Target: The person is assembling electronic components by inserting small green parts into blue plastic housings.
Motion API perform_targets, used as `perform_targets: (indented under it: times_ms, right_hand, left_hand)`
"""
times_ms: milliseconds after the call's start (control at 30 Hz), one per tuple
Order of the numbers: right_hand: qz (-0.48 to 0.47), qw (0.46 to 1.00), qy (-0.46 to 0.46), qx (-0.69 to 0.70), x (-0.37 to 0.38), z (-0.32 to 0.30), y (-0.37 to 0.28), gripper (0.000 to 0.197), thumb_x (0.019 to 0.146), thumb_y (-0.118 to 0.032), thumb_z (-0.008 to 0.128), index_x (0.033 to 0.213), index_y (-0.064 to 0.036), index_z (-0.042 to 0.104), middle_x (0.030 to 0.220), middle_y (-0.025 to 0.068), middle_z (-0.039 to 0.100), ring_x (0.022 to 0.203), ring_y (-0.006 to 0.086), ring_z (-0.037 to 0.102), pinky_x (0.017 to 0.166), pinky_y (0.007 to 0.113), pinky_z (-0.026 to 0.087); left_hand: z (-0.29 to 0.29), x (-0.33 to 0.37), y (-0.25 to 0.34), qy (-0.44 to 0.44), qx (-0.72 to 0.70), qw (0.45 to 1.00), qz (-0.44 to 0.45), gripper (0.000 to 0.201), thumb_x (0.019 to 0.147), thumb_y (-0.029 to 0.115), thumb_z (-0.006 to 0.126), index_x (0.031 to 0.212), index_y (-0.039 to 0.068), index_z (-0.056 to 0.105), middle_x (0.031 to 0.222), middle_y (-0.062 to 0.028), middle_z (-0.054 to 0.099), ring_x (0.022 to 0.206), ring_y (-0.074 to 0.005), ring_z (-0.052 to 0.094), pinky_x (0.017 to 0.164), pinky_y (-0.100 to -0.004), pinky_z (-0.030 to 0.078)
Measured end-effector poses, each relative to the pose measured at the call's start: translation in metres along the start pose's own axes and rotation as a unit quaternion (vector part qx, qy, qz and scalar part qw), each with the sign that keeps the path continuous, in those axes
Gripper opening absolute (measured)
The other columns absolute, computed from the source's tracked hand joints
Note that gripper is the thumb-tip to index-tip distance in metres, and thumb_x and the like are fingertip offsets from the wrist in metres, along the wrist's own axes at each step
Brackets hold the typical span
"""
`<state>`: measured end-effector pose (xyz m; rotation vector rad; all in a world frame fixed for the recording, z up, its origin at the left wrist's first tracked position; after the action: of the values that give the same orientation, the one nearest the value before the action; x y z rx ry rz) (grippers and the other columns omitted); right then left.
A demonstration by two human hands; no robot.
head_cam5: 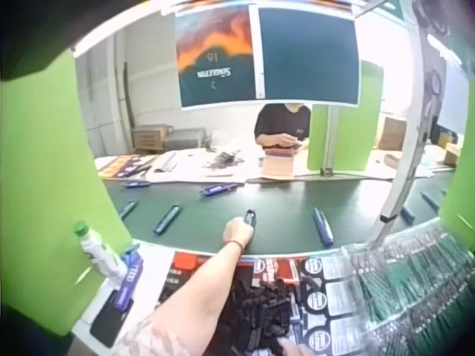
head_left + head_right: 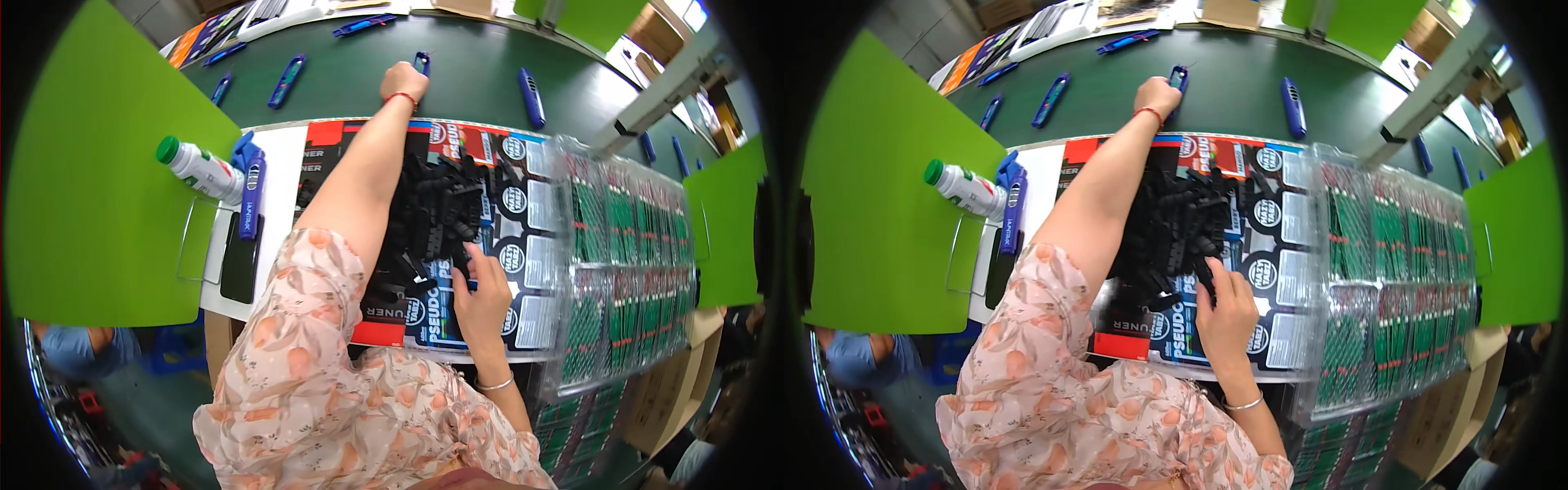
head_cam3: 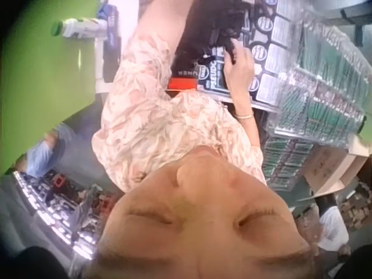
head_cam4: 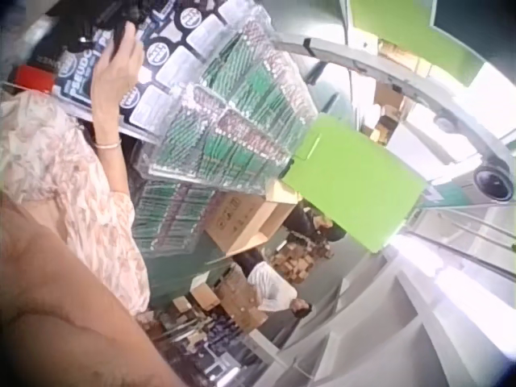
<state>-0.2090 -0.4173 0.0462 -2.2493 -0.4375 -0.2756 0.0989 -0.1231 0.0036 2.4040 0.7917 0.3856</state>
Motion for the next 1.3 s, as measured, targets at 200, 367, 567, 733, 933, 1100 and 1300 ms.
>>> perform_targets:
  times_ms: [200,367,567,733,933,1100,1300]
  right_hand:
    - [-0.044,0.999,0.01,-0.012,0.003,-0.001,-0.005,0.04,0.076,-0.002,0.071,0.115,-0.0083,0.064,0.083,0.0086,0.057,0.074,0.0273,0.059,0.064,0.037,0.047]
    - [0.034,0.996,0.048,0.064,0.002,-0.01,-0.005,0.032,0.077,-0.002,0.071,0.108,-0.0039,0.061,0.079,0.0093,0.057,0.065,0.022,0.059,0.057,0.033,0.047]
    - [0.052,0.99,0.084,0.104,-0.012,-0.018,0.01,0.034,0.076,-0.004,0.076,0.107,-0.0028,0.061,0.077,0.0065,0.063,0.058,0.0118,0.058,0.046,0.024,0.043]
    - [0.07,0.987,0.067,0.127,-0.014,-0.02,0.012,0.032,0.076,-0.002,0.075,0.105,-0.0021,0.061,0.072,0.0074,0.058,0.059,0.0181,0.058,0.052,0.03,0.047]
    - [0.069,0.979,0.108,0.161,-0.012,-0.022,0.017,0.033,0.076,-0.004,0.076,0.105,-0.0014,0.061,0.075,0.0087,0.062,0.062,0.016,0.062,0.052,0.028,0.047]
    - [0.124,0.956,0.107,0.242,-0.015,-0.023,0.022,0.032,0.077,-0.005,0.077,0.104,-0.0015,0.061,0.084,0.0109,0.069,0.065,0.0124,0.066,0.052,0.025,0.05]
    - [0.151,0.902,0.146,0.378,-0.014,-0.037,0.016,0.03,0.082,-0.001,0.074,0.109,-0.0005,0.062,0.08,0.0038,0.066,0.062,0.0039,0.058,0.052,0.019,0.045]
  left_hand:
    - [-0.031,-0.013,-0.002,0.023,0.035,0.999,0.003,0.04,0.086,0.031,0.061,0.114,0.004,0.062,0.119,-0.0215,0.061,0.107,-0.0375,0.063,0.09,-0.043,0.052]
    - [-0.025,-0.039,0.048,0.113,0.077,0.957,0.257,0.035,0.086,0.025,0.062,0.117,0.008,0.064,0.105,-0.0239,0.062,0.096,-0.0383,0.063,0.086,-0.0449,0.052]
    - [0.065,-0.114,0.154,-0.071,-0.054,0.918,0.385,0.037,0.088,0.03,0.062,0.122,0.016,0.064,0.123,-0.0281,0.053,0.106,-0.0436,0.058,0.092,-0.0482,0.05]
    - [0.089,-0.137,0.183,-0.153,0.158,0.907,0.359,0.03,0.088,0.03,0.06,0.113,0.018,0.069,0.134,-0.0256,0.046,0.11,-0.0465,0.055,0.092,-0.0527,0.049]
    - [0.071,-0.078,0.156,-0.101,-0.04,0.944,0.311,0.041,0.078,0.0,0.052,0.114,0.009,0.069,0.113,-0.0241,0.064,0.095,-0.0376,0.066,0.084,-0.0426,0.054]
    - [-0.023,-0.129,0.12,-0.356,-0.48,0.8,0.062,0.083,0.082,-0.013,0.05,0.154,0.013,0.017,0.116,-0.0192,0.055,0.091,-0.0235,0.061,0.074,-0.0341,0.055]
    - [-0.126,-0.261,0.053,-0.401,-0.582,0.707,0.014,0.071,0.084,-0.007,0.049,0.15,0.011,0.028,0.112,-0.0135,0.057,0.085,-0.0176,0.059,0.069,-0.0293,0.053]
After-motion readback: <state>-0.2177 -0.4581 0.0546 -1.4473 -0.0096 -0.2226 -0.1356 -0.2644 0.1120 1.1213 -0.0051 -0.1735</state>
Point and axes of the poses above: each hand's wrist, its own x-axis towards the middle knuckle, its own z-axis out of the palm, y = z × x, the point moved 5 cm from there along x, towards the middle knuckle
